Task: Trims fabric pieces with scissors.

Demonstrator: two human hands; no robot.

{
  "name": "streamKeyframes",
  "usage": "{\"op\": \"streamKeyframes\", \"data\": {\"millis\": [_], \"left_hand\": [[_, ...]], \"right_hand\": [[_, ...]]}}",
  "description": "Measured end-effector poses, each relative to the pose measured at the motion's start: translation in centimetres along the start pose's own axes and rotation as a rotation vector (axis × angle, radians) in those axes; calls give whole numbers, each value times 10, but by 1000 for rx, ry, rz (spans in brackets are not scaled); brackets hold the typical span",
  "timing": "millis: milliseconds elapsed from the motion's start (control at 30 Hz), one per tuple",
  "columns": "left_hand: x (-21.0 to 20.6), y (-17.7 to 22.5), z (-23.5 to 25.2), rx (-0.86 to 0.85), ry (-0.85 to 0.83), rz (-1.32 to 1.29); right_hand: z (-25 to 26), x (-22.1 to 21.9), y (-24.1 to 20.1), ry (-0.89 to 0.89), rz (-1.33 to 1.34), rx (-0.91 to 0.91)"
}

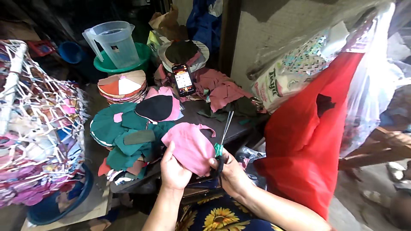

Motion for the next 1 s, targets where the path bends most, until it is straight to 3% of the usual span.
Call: {"op": "streamKeyframes", "data": {"millis": [100, 233, 433, 633, 1000], "left_hand": [[-3, 10, -1, 44, -79, 38], [-6, 22, -3, 61, -154, 63], [-11, 25, -4, 68, -224, 69], [-16, 24, -6, 94, -253, 38], [-17, 30, -10, 80, -288, 55]], "right_hand": [[-1, 12, 3, -120, -157, 34], [-1, 40, 12, -310, -452, 211], [-8, 55, 20, -632, -705, 256], [-8, 50, 16, -652, -728, 371], [-12, 49, 9, -640, -640, 322]]}}
Point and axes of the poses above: each hand's wrist, its own z-axis towards the middle knuckle, its own x-axis out of the back of the hand, y = z × x, the point moved 4 cm from there along z, towards the middle knuckle, and after that the axes turned 5 degrees about -z, right-handed, at the moved point
